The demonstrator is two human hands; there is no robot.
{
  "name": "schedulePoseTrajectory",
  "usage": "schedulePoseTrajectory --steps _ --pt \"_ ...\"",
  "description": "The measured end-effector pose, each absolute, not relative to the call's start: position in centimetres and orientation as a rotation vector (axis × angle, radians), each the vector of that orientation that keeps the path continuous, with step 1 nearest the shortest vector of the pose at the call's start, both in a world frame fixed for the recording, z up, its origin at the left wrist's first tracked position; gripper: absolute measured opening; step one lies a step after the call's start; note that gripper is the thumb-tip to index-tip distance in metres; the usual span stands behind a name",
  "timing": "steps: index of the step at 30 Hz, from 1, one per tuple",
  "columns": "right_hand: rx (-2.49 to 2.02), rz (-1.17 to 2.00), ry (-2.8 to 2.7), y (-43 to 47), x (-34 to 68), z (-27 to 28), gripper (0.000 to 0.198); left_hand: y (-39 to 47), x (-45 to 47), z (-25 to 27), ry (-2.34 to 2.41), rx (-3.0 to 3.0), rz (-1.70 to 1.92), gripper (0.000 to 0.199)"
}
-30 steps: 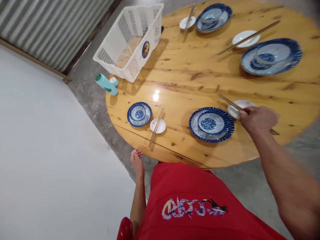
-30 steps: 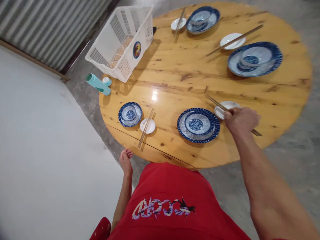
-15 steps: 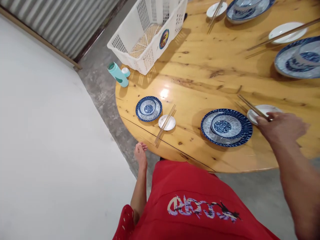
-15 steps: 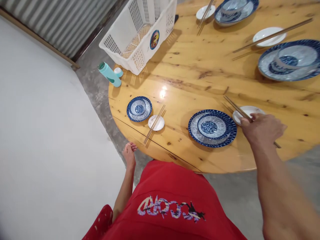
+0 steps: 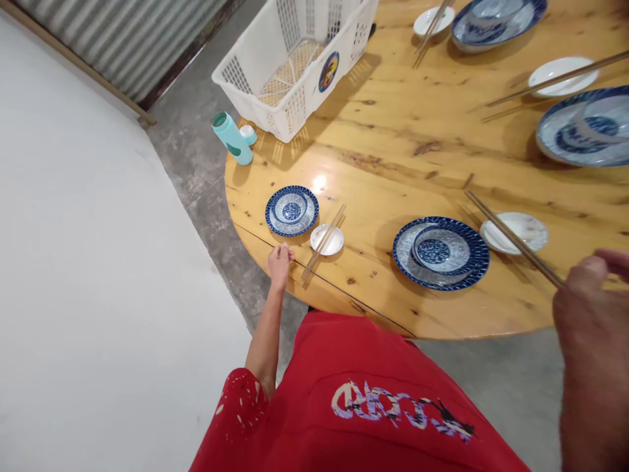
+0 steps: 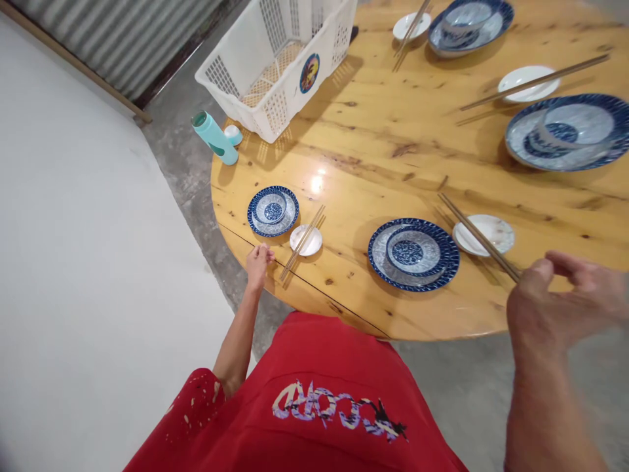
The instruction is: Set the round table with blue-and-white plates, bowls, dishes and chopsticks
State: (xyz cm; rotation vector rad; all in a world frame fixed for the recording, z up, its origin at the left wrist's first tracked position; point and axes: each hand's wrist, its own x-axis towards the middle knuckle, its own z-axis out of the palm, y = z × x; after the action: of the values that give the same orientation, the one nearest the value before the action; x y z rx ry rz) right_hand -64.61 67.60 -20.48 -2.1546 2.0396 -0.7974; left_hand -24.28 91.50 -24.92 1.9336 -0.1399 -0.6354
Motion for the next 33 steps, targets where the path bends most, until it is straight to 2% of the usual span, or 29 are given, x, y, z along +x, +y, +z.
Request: schedulePoseTrajectory --steps 4,12,20,26,33 --pt "-2.094 -0.959 1.925 72.5 -63.5 -19.9 0.032 91.0 -25.2 -25.5 -0.146 1.921 -0.679 0.026" --pt "-1.73 -0.68 1.621 80.9 -58.3 -20.8 0.027 88.6 -24.9 -26.2 -0.452 2.038 -0.845 0.036" --pt "-1.62 -0.594 1.578 81.0 -58.0 -21.8 0.028 86.7 -23.7 -25.8 -0.744 2.256 -0.831 0.035" --pt "-1.578 -0.634 1.56 80.7 -58.0 -22.6 0.034 86.0 -23.2 -25.8 -0.797 2.217 -0.78 0.033" --pt "-1.642 -0.639 1.546 81.1 -58.0 -23.2 0.033 85.7 -23.0 -26.4 -0.717 2.231 -0.742 0.03"
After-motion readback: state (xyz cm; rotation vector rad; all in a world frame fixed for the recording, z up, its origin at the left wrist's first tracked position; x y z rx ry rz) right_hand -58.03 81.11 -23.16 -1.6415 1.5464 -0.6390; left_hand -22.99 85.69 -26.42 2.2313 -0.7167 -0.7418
